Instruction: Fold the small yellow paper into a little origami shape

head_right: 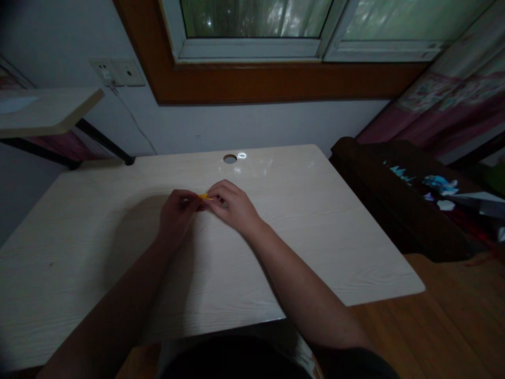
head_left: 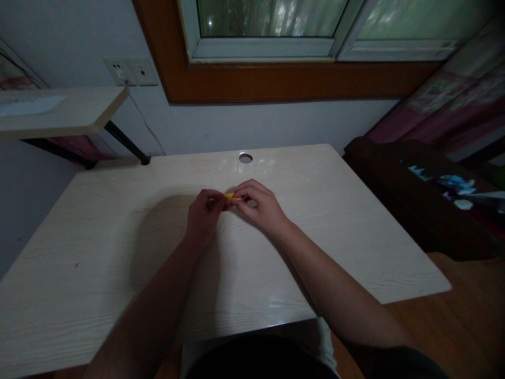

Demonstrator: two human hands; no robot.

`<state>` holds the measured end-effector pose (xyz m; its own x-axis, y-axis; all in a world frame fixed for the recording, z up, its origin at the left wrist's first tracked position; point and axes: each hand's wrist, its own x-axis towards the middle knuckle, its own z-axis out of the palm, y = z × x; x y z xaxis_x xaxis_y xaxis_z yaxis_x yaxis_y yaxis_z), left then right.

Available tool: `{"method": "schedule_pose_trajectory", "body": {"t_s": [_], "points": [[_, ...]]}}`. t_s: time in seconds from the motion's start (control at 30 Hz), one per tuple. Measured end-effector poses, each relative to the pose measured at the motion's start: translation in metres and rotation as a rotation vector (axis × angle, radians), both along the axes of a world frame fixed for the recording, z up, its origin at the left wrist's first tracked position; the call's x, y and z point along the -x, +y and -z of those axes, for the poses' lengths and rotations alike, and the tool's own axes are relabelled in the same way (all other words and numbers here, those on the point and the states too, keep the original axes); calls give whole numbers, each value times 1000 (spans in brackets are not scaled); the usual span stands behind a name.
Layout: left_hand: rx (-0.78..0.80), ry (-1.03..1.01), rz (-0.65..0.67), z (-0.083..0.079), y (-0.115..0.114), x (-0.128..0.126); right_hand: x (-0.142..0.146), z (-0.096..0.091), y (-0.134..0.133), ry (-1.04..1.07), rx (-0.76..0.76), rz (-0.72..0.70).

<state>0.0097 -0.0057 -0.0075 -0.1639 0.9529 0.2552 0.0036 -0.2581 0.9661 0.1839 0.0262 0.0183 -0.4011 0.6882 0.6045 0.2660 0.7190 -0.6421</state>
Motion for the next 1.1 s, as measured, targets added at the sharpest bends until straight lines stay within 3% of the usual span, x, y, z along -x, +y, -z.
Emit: {"method": "schedule_pose_trajectory", "body": {"t_s": [0.37,0.73,1.1], "points": [[-81,84,90,5,2,1,2,-3,-2,30,15,61],[-34,-28,136,1,0,-1,2,-3,-2,42,13,50],[2,58,72,-1,-1,0,0,0,2,8,6,17]]}}
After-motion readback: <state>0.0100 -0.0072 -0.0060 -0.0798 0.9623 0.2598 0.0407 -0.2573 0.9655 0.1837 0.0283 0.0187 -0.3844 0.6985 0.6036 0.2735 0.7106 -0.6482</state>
